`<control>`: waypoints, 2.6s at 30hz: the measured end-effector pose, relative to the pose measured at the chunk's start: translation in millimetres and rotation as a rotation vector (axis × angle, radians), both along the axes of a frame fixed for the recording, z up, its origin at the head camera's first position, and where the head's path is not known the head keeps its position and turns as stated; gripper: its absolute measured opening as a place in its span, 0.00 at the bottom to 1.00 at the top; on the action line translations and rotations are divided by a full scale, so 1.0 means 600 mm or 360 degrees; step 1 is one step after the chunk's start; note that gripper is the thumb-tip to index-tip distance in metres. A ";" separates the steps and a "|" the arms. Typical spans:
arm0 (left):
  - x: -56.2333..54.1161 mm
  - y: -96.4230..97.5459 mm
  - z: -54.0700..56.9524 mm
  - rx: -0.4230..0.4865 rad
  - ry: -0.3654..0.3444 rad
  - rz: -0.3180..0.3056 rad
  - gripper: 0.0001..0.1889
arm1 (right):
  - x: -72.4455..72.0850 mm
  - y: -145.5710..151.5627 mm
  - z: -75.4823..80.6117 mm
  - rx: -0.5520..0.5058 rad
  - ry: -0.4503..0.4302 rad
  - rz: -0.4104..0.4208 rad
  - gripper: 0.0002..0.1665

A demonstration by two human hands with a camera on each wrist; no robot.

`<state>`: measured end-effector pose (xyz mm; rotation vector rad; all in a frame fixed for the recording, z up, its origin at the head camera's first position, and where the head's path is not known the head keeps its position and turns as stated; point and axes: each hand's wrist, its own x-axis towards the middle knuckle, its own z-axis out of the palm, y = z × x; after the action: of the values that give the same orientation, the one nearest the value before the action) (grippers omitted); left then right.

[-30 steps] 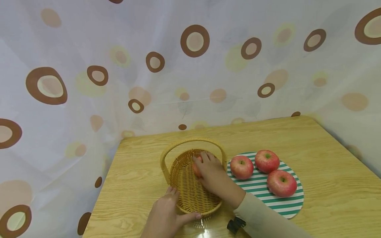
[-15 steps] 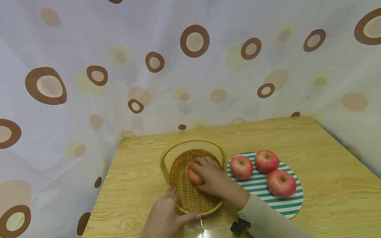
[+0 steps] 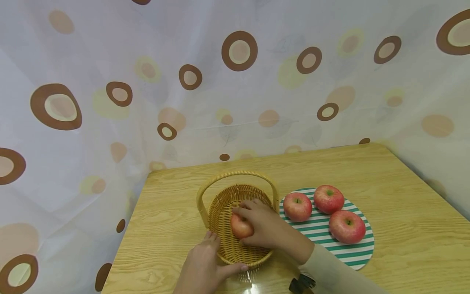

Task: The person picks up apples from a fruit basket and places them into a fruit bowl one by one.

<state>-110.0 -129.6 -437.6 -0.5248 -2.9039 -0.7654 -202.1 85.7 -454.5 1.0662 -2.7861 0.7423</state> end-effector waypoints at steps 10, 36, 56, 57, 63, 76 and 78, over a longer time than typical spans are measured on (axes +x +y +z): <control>0.000 0.000 -0.005 -0.0008 0.0070 0.0003 0.53 | 0.014 0.008 -0.001 -0.0056 -0.0064 0.0077 0.46; 0.002 0.000 -0.006 -0.0003 0.0082 0.0007 0.54 | 0.028 0.011 -0.002 -0.0072 -0.0125 0.0100 0.44; 0.002 0.000 -0.003 -0.0002 0.0071 0.0021 0.44 | 0.033 0.018 -0.002 -0.0182 -0.0072 0.0100 0.46; 0.001 0.000 -0.004 0.0004 0.0069 0.0019 0.46 | 0.034 0.019 -0.001 -0.0194 -0.0072 0.0100 0.46; -0.001 0.000 -0.007 0.0008 0.0082 0.0022 0.48 | 0.040 0.029 0.005 -0.0259 -0.0075 0.0093 0.46; -0.002 0.000 -0.004 0.0014 0.0001 0.0040 0.48 | 0.058 0.051 0.016 -0.0262 0.0147 0.0129 0.47; -0.001 0.000 -0.003 0.0021 -0.0011 0.0045 0.49 | 0.063 0.053 0.019 -0.0269 0.0173 0.0141 0.47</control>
<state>-110.8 -129.4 -439.5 -0.4797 -2.9039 -0.7840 -164.5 117.6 -443.2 1.1666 -2.5490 0.8827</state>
